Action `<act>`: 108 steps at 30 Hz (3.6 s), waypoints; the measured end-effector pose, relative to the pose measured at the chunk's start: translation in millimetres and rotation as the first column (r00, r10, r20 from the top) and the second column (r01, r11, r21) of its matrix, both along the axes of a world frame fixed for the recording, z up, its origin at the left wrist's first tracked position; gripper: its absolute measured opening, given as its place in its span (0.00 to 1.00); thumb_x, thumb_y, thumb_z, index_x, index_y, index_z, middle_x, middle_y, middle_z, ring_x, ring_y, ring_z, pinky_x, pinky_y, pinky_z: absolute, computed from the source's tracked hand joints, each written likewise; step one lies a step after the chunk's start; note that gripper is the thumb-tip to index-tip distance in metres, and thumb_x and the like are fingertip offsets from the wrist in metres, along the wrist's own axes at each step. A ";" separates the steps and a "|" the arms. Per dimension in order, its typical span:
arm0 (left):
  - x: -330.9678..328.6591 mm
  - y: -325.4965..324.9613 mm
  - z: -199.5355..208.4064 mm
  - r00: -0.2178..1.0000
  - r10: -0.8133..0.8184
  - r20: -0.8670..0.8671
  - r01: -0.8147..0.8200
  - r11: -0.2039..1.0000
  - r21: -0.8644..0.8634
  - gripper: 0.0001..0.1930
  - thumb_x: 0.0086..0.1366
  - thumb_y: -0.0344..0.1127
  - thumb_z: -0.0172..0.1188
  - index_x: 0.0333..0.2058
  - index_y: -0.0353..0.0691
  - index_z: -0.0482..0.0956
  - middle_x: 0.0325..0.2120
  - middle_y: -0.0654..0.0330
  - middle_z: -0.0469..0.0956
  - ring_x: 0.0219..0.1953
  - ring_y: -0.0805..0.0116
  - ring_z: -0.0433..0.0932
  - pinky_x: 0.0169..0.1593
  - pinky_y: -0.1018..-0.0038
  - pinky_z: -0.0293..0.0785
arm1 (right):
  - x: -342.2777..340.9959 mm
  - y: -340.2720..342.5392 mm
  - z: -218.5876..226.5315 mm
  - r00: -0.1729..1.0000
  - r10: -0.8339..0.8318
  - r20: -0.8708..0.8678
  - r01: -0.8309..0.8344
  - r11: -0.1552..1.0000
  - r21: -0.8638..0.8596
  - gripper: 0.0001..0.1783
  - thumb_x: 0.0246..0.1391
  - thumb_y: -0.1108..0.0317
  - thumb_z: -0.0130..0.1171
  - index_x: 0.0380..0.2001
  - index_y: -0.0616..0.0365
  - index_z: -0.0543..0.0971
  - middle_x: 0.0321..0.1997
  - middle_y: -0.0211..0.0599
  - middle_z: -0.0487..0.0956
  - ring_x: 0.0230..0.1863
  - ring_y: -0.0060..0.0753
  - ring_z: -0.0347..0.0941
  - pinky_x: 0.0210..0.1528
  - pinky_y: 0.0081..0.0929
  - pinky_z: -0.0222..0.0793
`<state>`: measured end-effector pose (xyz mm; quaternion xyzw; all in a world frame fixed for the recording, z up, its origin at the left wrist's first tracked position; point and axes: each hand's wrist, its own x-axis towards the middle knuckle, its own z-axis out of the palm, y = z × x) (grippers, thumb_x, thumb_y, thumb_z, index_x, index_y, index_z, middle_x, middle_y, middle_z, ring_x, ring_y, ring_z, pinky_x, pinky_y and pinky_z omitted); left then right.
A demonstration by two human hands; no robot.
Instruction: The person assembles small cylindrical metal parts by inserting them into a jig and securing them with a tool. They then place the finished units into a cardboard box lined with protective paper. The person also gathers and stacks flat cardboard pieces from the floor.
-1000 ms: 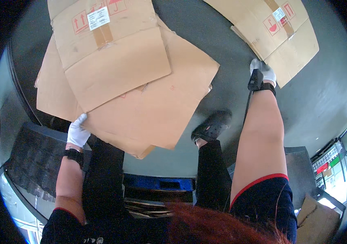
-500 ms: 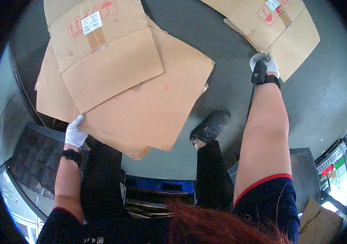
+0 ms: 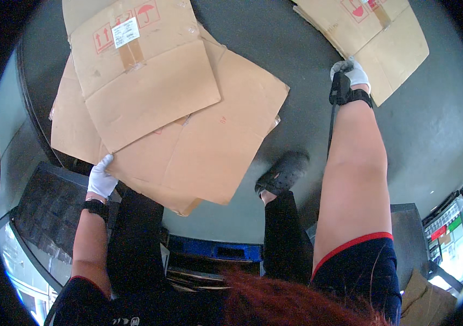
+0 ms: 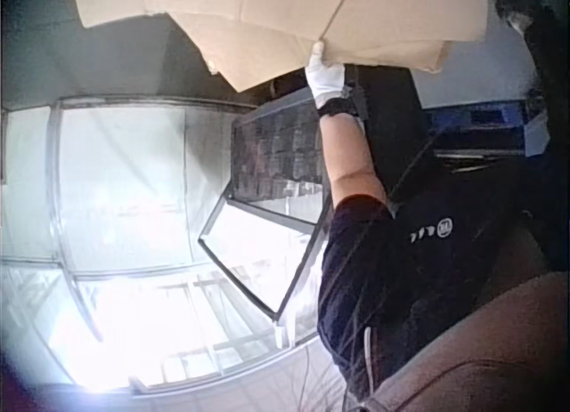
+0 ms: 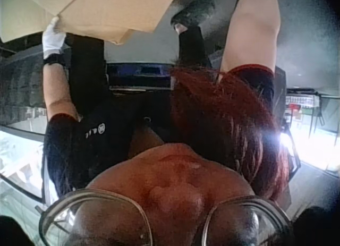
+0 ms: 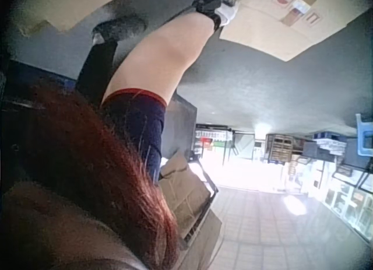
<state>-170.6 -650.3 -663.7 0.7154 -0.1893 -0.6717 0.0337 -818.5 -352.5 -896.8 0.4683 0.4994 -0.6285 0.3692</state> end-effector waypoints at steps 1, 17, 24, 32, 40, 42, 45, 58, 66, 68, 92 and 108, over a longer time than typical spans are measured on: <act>1.1 -0.3 -1.4 1.000 -0.022 0.005 0.022 1.000 -0.011 0.20 0.67 0.29 0.60 0.57 0.35 0.72 0.54 0.58 0.76 0.58 0.62 0.74 0.64 0.65 0.68 | -0.2 2.9 1.5 0.999 -0.043 -0.024 0.042 0.999 -0.032 0.18 0.63 0.66 0.59 0.19 0.52 0.68 0.16 0.26 0.65 0.19 0.30 0.63 0.28 0.31 0.66; -71.1 -1.6 24.8 0.999 -0.043 -0.028 0.039 0.990 -0.133 0.21 0.62 0.29 0.64 0.54 0.36 0.75 0.50 0.58 0.79 0.52 0.61 0.78 0.58 0.63 0.73 | -8.8 -47.1 93.8 0.936 -0.265 -0.233 0.117 0.855 -0.504 0.18 0.66 0.61 0.55 0.52 0.61 0.73 0.47 0.41 0.78 0.48 0.40 0.74 0.50 0.41 0.75; -168.9 39.1 57.2 0.955 -0.261 -0.142 0.201 0.919 -0.339 0.17 0.63 0.30 0.62 0.50 0.32 0.78 0.47 0.55 0.81 0.50 0.62 0.80 0.56 0.66 0.75 | 271.1 -190.8 230.0 0.979 0.159 -0.127 -0.169 0.983 -0.072 0.30 0.66 0.47 0.54 0.61 0.58 0.68 0.57 0.39 0.75 0.46 0.39 0.77 0.47 0.38 0.79; -216.3 6.7 53.0 0.965 -0.135 -0.223 0.096 0.979 -0.178 0.14 0.62 0.32 0.62 0.44 0.30 0.82 0.44 0.54 0.83 0.46 0.63 0.81 0.48 0.67 0.77 | 309.7 -173.7 275.3 0.883 0.450 0.131 -0.415 0.881 -0.226 0.30 0.65 0.44 0.54 0.59 0.54 0.68 0.46 0.38 0.77 0.35 0.34 0.78 0.37 0.35 0.80; -212.8 20.1 91.1 0.936 0.091 -0.341 -0.139 0.983 -0.120 0.21 0.61 0.28 0.57 0.53 0.29 0.75 0.49 0.52 0.80 0.51 0.56 0.80 0.57 0.60 0.75 | 319.5 -140.9 314.0 0.424 0.905 -0.024 -0.900 0.425 0.097 0.39 0.66 0.41 0.49 0.66 0.61 0.62 0.56 0.46 0.75 0.52 0.40 0.73 0.54 0.34 0.71; -208.4 25.0 108.0 0.926 0.087 -0.368 -0.143 0.982 -0.127 0.24 0.59 0.27 0.57 0.56 0.30 0.72 0.51 0.52 0.78 0.52 0.55 0.78 0.59 0.59 0.73 | 317.6 -138.2 347.1 -0.016 0.987 -0.160 -0.927 0.046 0.372 0.41 0.66 0.41 0.48 0.67 0.65 0.60 0.60 0.50 0.74 0.60 0.43 0.71 0.62 0.33 0.67; -204.0 27.1 131.1 0.874 0.093 -0.476 -0.190 0.969 -0.158 0.25 0.59 0.29 0.58 0.56 0.30 0.71 0.52 0.53 0.77 0.55 0.55 0.77 0.61 0.59 0.71 | 321.4 -130.7 392.6 -0.169 0.939 -0.301 -0.797 0.049 0.602 0.37 0.67 0.44 0.50 0.63 0.68 0.64 0.52 0.50 0.78 0.54 0.41 0.76 0.56 0.32 0.72; -197.9 41.4 64.5 0.804 -0.185 -0.565 -0.157 0.851 -0.501 0.20 0.63 0.34 0.55 0.51 0.28 0.75 0.48 0.53 0.79 0.50 0.59 0.79 0.57 0.62 0.73 | 316.3 -51.3 437.1 0.159 0.857 -0.489 -0.972 0.050 -0.228 0.23 0.62 0.47 0.61 0.35 0.60 0.82 0.28 0.32 0.83 0.29 0.22 0.79 0.35 0.22 0.77; -164.2 92.5 34.3 0.629 -0.250 -0.736 -0.259 0.825 -0.502 0.19 0.65 0.44 0.55 0.47 0.36 0.77 0.36 0.50 0.82 0.34 0.54 0.81 0.46 0.55 0.78 | 307.3 193.4 340.1 0.619 0.331 -0.712 -0.435 0.899 0.040 0.06 0.63 0.69 0.60 0.34 0.60 0.76 0.29 0.32 0.81 0.29 0.22 0.78 0.33 0.20 0.75; -153.6 94.7 35.4 0.503 -0.237 -0.831 -0.264 0.874 -0.408 0.23 0.65 0.44 0.55 0.55 0.37 0.74 0.49 0.51 0.79 0.48 0.54 0.79 0.55 0.54 0.75 | 306.2 223.8 294.0 0.332 0.373 -0.866 -0.129 0.928 0.351 0.09 0.64 0.65 0.60 0.39 0.59 0.76 0.35 0.32 0.79 0.36 0.23 0.77 0.40 0.21 0.73; -202.8 190.6 107.0 -0.547 -0.434 -0.716 0.118 0.807 -0.579 0.24 0.65 0.44 0.48 0.52 0.32 0.73 0.51 0.49 0.77 0.54 0.57 0.75 0.57 0.59 0.72 | 384.2 350.9 221.6 0.472 -0.245 -0.847 0.271 0.955 -0.125 0.31 0.66 0.40 0.48 0.60 0.51 0.72 0.56 0.33 0.77 0.56 0.33 0.73 0.59 0.37 0.70; -316.9 469.6 95.6 -0.540 0.329 -0.774 0.840 0.148 -0.523 0.28 0.64 0.49 0.51 0.57 0.38 0.71 0.56 0.52 0.73 0.58 0.58 0.71 0.60 0.59 0.68 | 652.3 526.2 144.7 0.010 -0.709 -0.705 0.888 0.330 -0.319 0.32 0.66 0.39 0.48 0.62 0.50 0.71 0.58 0.33 0.77 0.57 0.34 0.72 0.59 0.36 0.71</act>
